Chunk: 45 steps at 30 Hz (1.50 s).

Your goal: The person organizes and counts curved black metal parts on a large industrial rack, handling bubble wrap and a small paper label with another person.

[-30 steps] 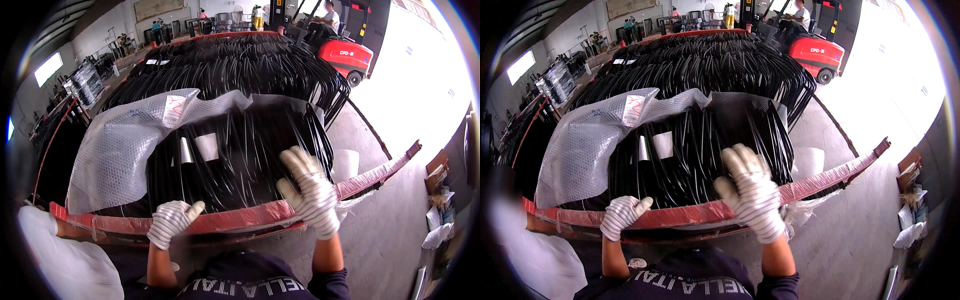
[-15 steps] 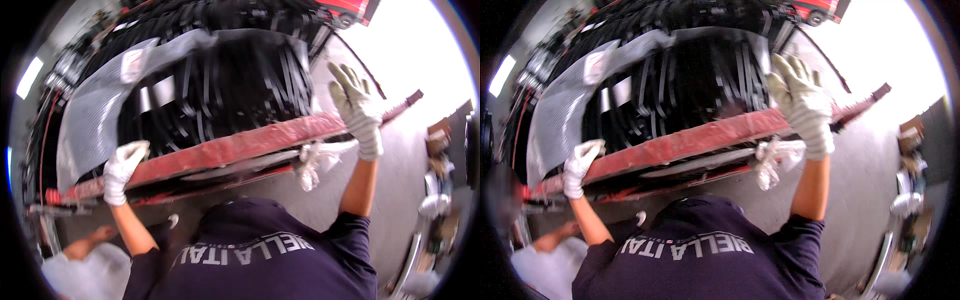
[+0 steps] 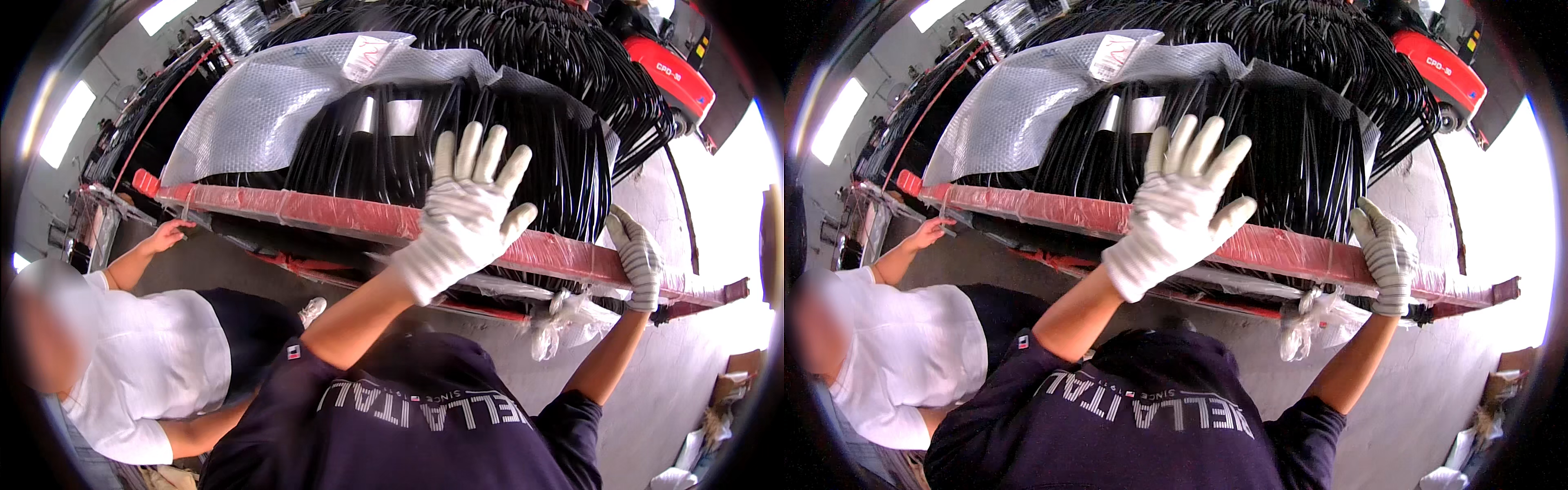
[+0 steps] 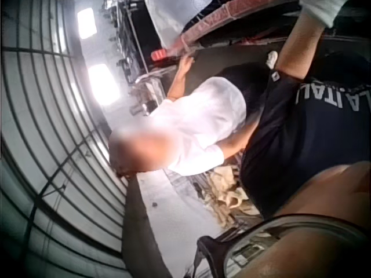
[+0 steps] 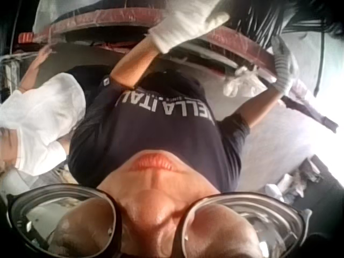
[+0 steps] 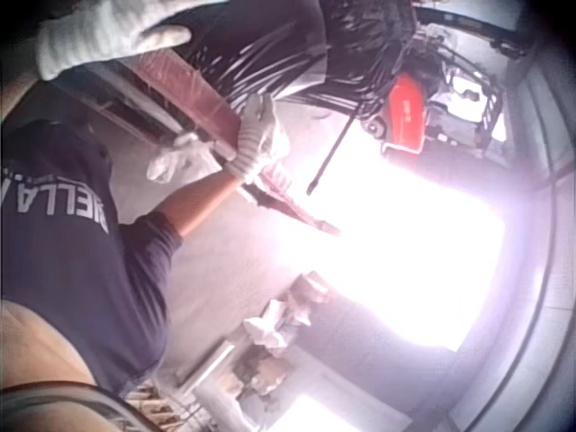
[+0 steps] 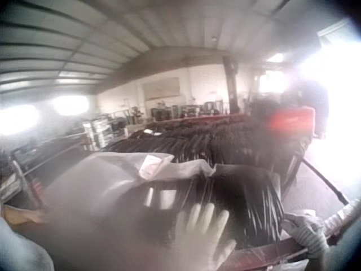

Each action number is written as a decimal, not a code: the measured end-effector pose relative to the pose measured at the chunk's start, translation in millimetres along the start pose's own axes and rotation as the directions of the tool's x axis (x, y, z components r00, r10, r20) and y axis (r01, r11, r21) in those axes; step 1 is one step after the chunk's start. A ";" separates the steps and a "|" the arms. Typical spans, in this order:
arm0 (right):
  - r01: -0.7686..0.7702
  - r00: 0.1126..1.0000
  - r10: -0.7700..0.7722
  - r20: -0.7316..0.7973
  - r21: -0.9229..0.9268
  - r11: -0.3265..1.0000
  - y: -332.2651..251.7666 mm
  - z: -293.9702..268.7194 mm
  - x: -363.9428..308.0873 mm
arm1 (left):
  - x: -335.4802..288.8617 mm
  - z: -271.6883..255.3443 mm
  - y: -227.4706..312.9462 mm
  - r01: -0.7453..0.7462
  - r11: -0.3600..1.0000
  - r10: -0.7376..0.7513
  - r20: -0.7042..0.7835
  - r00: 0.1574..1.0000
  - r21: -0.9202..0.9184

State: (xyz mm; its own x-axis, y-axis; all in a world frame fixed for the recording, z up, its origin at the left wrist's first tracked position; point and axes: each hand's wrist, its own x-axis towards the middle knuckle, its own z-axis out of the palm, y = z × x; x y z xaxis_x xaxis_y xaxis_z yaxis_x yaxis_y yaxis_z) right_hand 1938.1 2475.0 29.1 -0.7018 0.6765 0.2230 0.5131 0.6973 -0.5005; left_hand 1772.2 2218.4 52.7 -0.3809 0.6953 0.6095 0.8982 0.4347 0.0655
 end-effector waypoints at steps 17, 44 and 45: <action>-0.251 0.867 0.276 0.415 -0.114 0.961 40.0 -3.6 40.8 | 15.0 35.6 -0.7 0.380 0.914 -0.293 0.422 0.858 -0.139; 0.116 0.987 -0.054 0.151 -0.438 0.891 -48.6 0.2 15.1 | -8.0 13.0 -41.1 0.320 0.857 -0.381 -0.079 0.921 -0.403; 0.268 0.961 -0.223 0.165 -0.346 0.899 -80.4 4.8 9.4 | -10.6 -10.2 -58.6 0.377 0.876 -0.397 -0.005 0.918 -0.301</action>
State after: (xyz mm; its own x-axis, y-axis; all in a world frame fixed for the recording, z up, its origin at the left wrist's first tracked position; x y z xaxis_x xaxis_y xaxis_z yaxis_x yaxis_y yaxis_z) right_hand 1887.8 2424.1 67.4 -0.8703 0.4551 0.1884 0.4438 0.8904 -0.1008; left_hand 1725.8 2179.7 50.5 -0.7052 0.4623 0.5376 0.7090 0.4709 0.5250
